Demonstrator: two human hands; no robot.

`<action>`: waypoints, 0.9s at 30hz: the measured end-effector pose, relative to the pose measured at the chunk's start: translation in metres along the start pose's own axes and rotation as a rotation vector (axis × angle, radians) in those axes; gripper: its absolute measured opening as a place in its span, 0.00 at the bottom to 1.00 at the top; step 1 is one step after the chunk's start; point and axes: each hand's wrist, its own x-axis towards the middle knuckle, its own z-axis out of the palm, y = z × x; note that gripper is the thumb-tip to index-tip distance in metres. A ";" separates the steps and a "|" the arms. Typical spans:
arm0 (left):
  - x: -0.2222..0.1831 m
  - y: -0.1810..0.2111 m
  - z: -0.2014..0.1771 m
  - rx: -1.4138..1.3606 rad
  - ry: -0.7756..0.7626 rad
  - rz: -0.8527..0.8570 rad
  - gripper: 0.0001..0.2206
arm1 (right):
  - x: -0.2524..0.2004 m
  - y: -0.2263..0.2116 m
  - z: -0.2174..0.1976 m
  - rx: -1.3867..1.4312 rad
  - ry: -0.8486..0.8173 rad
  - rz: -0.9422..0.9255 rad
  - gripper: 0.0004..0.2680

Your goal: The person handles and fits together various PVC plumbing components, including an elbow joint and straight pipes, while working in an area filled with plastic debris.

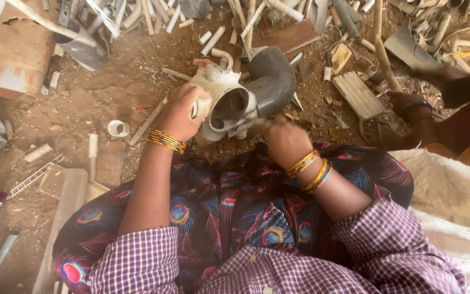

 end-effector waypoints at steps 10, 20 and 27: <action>0.001 -0.007 0.008 0.023 -0.021 -0.049 0.25 | 0.005 -0.006 -0.011 0.091 -0.107 -0.028 0.21; 0.000 -0.004 0.006 0.018 -0.042 -0.067 0.27 | 0.000 -0.011 0.004 0.278 -0.013 -0.116 0.22; 0.001 -0.001 0.003 0.006 -0.053 -0.113 0.27 | 0.003 -0.011 0.009 0.350 0.078 -0.250 0.24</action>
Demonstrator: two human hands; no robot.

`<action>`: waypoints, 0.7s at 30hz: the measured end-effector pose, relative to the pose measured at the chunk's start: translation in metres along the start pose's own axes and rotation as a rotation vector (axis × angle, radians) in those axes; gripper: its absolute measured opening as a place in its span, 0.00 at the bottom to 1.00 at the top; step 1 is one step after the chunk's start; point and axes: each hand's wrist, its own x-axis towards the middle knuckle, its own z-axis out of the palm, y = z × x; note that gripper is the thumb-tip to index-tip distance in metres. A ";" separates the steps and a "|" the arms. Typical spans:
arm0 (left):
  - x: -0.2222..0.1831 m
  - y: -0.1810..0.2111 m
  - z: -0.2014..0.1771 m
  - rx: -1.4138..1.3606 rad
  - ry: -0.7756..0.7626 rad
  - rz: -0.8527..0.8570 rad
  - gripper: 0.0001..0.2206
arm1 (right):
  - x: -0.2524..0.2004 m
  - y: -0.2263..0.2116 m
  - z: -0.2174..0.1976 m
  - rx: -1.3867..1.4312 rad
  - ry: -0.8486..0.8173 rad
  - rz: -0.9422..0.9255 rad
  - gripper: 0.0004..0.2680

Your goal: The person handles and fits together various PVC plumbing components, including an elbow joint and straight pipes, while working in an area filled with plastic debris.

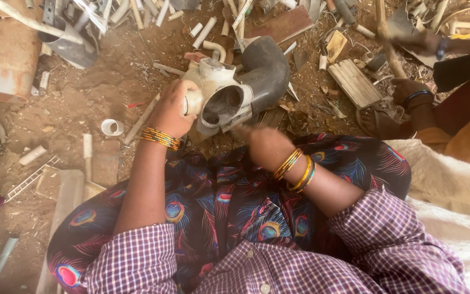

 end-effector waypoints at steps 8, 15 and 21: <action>0.001 -0.010 -0.003 -0.026 0.018 0.053 0.28 | 0.006 0.001 0.000 0.132 -0.094 0.249 0.19; 0.000 -0.016 -0.005 -0.056 0.041 0.095 0.29 | 0.011 0.001 -0.001 0.100 -0.216 0.227 0.18; 0.001 -0.016 -0.007 -0.025 0.046 0.111 0.28 | 0.012 0.007 0.000 0.194 -0.210 0.226 0.20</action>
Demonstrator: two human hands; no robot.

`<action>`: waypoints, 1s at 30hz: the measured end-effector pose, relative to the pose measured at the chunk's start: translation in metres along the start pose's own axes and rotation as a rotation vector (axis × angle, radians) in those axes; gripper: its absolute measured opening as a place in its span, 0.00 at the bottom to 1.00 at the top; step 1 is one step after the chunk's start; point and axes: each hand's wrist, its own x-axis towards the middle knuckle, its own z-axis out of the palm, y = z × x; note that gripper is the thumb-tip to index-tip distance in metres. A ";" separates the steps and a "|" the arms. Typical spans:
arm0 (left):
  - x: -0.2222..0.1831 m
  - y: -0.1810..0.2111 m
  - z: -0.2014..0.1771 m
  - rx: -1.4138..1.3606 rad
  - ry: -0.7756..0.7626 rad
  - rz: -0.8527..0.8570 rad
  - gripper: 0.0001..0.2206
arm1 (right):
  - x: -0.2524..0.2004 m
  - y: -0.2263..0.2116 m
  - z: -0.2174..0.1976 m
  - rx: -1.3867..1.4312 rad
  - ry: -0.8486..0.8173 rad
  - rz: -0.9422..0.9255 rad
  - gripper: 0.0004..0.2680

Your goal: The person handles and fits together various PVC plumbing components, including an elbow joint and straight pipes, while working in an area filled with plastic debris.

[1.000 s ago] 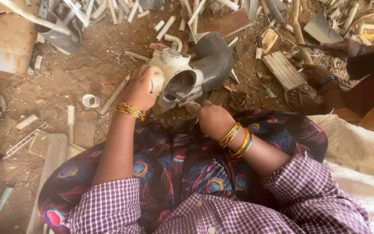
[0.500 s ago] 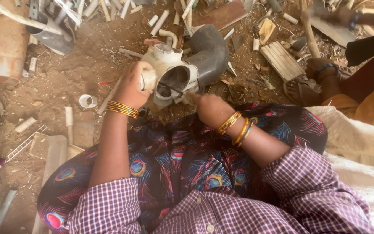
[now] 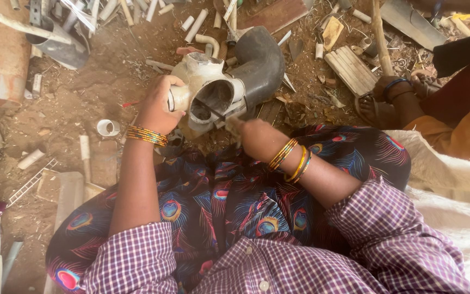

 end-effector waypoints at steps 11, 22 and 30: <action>0.002 0.001 0.005 -0.005 0.007 0.000 0.28 | 0.006 0.020 -0.004 -0.041 0.073 0.058 0.17; -0.001 0.002 0.010 -0.051 -0.009 -0.037 0.28 | -0.014 0.011 -0.005 -0.191 0.232 0.115 0.23; 0.001 -0.002 0.011 -0.033 -0.002 -0.043 0.29 | -0.005 0.017 0.017 -0.063 0.034 0.021 0.26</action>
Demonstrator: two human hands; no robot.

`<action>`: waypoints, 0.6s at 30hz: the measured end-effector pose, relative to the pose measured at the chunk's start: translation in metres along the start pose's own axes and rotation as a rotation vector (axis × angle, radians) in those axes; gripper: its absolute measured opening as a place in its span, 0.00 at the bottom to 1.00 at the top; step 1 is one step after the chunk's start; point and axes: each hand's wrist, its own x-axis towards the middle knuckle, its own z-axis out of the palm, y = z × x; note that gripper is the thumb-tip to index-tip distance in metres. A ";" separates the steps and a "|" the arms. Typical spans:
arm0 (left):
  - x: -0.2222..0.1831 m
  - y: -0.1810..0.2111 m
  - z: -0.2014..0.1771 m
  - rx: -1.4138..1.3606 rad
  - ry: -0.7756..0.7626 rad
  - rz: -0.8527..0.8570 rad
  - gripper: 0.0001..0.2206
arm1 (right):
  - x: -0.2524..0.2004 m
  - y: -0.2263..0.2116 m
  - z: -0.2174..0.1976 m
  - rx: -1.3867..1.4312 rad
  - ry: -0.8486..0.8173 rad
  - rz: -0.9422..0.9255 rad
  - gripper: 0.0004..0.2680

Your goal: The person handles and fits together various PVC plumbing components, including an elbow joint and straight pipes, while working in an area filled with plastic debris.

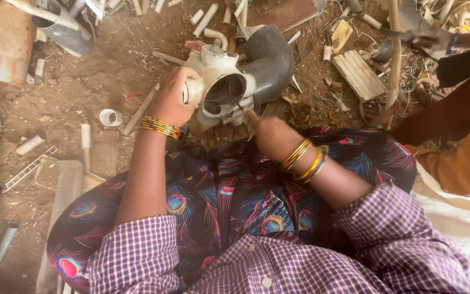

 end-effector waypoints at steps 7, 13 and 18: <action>0.000 0.003 0.000 -0.009 0.000 -0.023 0.27 | -0.002 -0.014 0.007 -0.051 -0.013 -0.125 0.24; -0.001 0.008 -0.002 0.009 -0.007 -0.016 0.27 | 0.001 0.005 -0.021 -0.081 -0.001 0.148 0.16; 0.004 0.014 -0.005 0.026 -0.049 -0.065 0.28 | -0.004 0.002 -0.020 -0.111 0.156 0.050 0.22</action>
